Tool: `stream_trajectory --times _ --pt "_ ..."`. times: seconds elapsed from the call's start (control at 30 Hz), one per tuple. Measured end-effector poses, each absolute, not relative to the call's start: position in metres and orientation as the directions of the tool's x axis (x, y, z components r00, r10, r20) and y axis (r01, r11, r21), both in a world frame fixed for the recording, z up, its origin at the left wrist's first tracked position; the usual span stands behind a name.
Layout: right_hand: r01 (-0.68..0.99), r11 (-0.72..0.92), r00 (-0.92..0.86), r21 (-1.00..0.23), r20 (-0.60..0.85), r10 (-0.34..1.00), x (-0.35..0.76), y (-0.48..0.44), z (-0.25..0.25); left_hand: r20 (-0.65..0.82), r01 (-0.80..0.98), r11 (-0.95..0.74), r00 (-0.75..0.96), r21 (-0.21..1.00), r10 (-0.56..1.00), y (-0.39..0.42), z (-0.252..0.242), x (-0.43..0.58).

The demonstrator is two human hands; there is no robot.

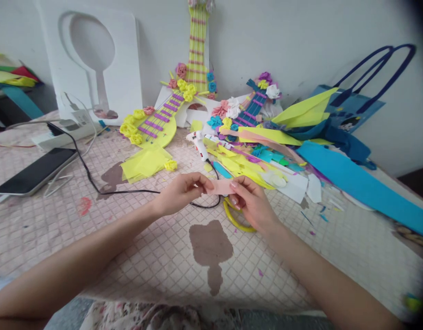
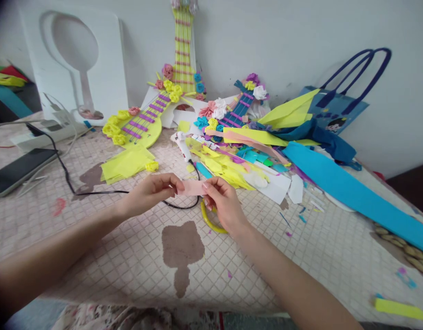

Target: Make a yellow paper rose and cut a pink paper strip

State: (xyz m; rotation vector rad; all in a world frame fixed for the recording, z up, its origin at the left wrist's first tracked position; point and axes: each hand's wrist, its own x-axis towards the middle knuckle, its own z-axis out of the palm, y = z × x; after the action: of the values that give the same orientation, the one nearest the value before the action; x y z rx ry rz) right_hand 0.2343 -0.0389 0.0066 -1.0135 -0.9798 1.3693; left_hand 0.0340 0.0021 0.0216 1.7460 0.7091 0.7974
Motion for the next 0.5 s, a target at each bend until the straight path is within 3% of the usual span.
stream_trajectory --times 0.3,0.5 --pt "-0.308 -0.038 -0.048 -0.951 -0.024 0.999 0.2340 -0.0402 0.0065 0.276 0.088 -0.384 0.551 0.919 0.787 0.0031 0.0140 0.0349" --pt "-0.185 0.000 -0.069 -0.983 0.013 0.998 0.2323 -0.0420 0.0028 0.094 0.020 -0.124 0.533 0.992 0.841 -0.0023 0.0204 0.0380"
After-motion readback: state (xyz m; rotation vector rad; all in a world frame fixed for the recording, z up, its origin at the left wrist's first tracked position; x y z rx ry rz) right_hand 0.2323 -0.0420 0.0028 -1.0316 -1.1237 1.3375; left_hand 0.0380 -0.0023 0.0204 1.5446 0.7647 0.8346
